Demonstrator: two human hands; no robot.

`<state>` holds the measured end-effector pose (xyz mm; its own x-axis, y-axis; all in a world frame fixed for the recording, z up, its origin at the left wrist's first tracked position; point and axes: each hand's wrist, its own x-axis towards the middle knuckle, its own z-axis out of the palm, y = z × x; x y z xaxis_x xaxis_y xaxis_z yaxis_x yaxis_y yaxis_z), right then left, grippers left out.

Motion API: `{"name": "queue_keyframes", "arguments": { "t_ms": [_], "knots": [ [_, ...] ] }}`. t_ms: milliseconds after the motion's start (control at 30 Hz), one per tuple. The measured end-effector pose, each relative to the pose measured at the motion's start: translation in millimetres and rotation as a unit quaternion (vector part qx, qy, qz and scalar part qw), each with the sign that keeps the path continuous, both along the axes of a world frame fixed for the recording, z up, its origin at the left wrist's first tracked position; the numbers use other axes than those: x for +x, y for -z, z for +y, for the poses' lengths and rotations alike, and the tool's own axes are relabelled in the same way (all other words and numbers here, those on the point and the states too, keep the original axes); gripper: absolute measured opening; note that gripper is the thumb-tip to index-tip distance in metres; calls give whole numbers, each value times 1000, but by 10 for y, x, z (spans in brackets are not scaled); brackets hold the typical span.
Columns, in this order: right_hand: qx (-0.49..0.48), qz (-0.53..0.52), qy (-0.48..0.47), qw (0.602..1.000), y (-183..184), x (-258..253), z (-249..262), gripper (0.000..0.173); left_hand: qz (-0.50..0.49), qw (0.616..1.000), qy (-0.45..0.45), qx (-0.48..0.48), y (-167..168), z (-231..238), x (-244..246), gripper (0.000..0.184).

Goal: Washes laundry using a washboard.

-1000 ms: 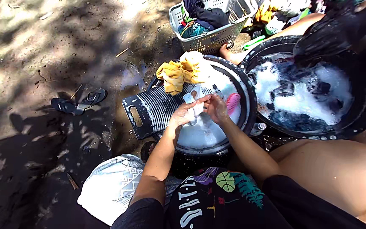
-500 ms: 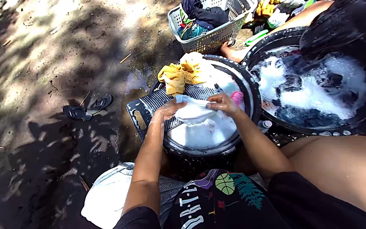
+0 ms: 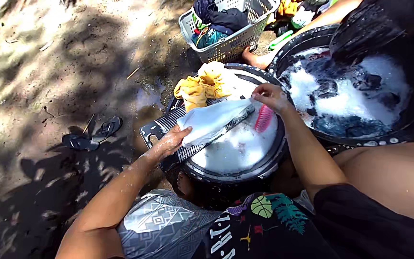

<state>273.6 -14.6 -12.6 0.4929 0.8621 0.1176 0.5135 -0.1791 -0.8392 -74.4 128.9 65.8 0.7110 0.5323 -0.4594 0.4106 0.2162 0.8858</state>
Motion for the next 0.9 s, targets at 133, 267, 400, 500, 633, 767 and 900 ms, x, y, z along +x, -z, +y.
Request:
{"name": "queue_keyframes", "arguments": {
  "t_ms": [133, 267, 400, 500, 633, 767, 900],
  "knots": [
    [-138, 16, 261, 955, 715, -275, 38, 88, 67, 987, -103, -106, 912, 236, -83, 40],
    [-91, 51, 382, 918, 1165, -740, -32, 100, 87, 977, -146, -131, 971, 266, -42, 44],
    [-69, 286, 452, 842, 1264, -780, -8, 83, 43, 967, -196, -160, 984, 276, -64, 38],
    [-132, 236, 403, 874, 1060, -754, -17, 70, 8, 958, -234, -168, 1012, 255, -71, 38],
    [-105, -27, 183, 977, 673, -1128, 296, 71, -9, 939, -290, -186, 1107, 248, -63, 44],
    [-198, -137, -40, 970, 523, -1685, 708, 93, 4, 940, -295, -173, 1017, 233, -39, 53],
    [-225, -72, -85, 968, 417, -1660, 864, 91, -4, 939, -294, -176, 934, 274, -77, 54]
  ]
}}
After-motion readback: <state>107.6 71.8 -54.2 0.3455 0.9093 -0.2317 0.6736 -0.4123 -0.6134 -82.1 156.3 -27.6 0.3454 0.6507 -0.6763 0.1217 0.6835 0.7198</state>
